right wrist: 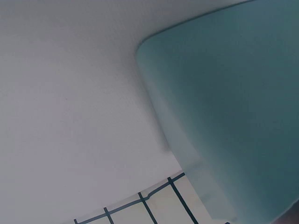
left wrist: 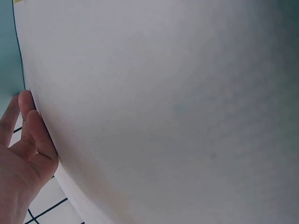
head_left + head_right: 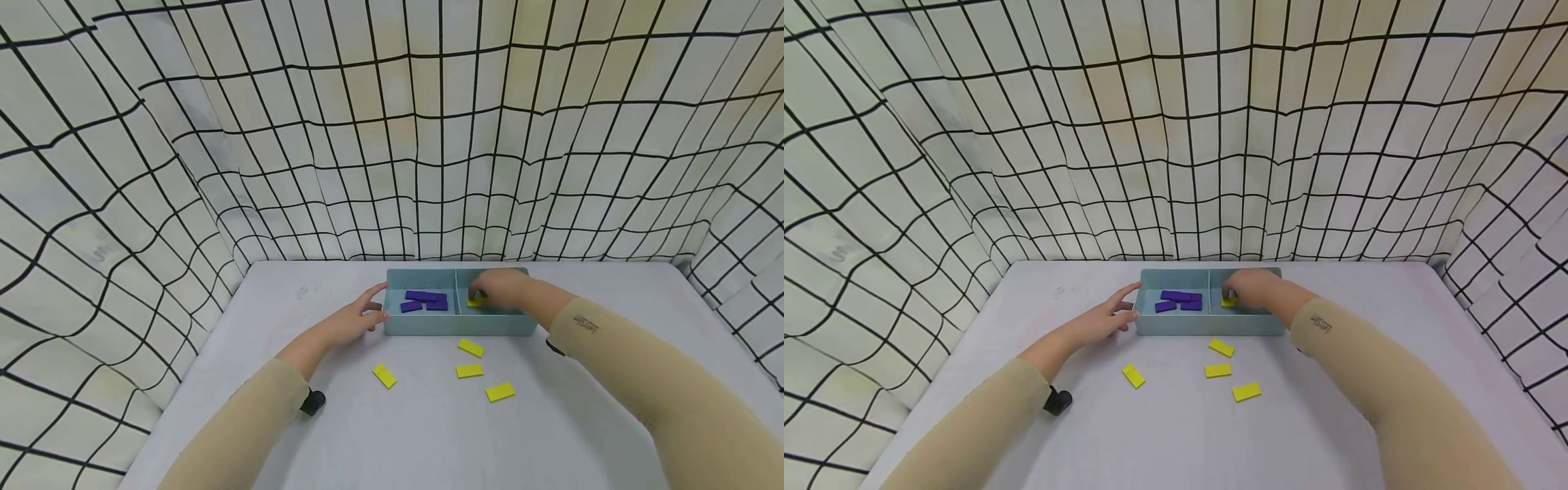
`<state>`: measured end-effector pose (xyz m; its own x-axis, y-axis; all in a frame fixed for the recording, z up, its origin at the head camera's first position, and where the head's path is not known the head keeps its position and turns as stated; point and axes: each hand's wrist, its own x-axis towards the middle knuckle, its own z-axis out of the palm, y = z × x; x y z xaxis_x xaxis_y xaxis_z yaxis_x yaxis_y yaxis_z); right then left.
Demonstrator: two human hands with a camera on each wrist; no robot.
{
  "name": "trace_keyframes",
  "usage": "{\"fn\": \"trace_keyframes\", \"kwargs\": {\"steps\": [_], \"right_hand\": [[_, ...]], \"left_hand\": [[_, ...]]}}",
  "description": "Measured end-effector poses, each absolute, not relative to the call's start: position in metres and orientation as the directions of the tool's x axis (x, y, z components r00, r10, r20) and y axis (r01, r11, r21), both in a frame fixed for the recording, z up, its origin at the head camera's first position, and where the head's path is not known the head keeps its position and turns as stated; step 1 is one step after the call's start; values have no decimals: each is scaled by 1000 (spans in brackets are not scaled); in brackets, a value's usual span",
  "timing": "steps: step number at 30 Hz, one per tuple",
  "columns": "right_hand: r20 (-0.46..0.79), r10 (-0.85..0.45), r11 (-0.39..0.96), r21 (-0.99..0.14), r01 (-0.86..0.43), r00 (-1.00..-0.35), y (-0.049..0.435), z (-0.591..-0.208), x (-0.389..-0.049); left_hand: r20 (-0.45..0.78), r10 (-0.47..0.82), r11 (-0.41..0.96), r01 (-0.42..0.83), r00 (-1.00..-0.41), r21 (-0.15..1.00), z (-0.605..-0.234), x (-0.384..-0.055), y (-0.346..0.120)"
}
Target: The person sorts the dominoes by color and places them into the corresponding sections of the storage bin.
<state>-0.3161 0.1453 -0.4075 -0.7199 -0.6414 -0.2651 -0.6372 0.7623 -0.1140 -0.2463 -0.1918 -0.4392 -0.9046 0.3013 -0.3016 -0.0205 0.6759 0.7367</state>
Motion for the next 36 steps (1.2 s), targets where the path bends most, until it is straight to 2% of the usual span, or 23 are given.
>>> {"fn": "trace_keyframes", "kwargs": {"steps": [18, 28, 36], "right_hand": [[-248, -643, 757, -56, -651, -725, 138, -406, -317], [-209, -626, 778, -106, -619, -751, 143, -403, -316], [-162, -646, 763, -112, -636, -746, 149, -396, -309]], "left_hand": [[-309, 304, 677, -24, -901, 735, -439, -247, -192], [-308, 302, 678, -24, -902, 734, -440, -248, -192], [-305, 305, 669, -25, -902, 743, -440, -248, -192]]}}
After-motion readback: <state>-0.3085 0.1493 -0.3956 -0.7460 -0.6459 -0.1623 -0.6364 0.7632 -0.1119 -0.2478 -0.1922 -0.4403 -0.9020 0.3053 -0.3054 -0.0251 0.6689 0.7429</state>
